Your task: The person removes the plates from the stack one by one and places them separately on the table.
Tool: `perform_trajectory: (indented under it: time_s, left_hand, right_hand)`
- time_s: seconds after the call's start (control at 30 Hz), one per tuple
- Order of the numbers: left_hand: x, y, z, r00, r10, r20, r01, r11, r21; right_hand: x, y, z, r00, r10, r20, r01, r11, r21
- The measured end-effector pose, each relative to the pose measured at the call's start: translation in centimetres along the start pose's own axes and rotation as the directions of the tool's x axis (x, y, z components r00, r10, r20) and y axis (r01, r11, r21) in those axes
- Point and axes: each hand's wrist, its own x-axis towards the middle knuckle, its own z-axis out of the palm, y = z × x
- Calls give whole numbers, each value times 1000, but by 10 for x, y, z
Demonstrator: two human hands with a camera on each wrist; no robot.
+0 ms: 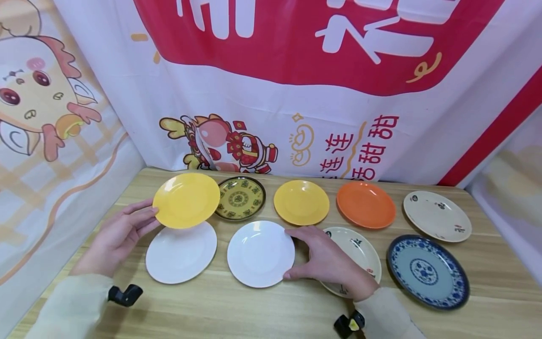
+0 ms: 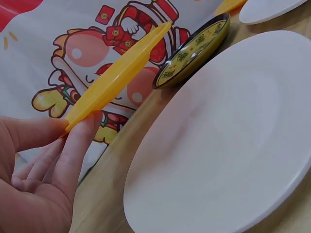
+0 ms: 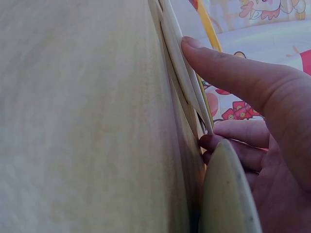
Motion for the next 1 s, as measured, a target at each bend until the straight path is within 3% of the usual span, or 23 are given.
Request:
perform_trajectory:
  time_s: [0.33,0.8,1.0]
  left_hand:
    - [13,5,-23,999,31,41,-28,998,-56]
    - [22,8,-38,992,-71,-102,64,995,-77]
    - [29,8,-38,988,-84,-133,74,994,-75]
  right_hand:
    - [0,-1,1,1000,9,-2,-9,1000,-1]
    - [-1,1,1,1000,-17,-10,17,1000,-3]
    - [-1,0,0,1000,-17,-8,17,1000,-3]
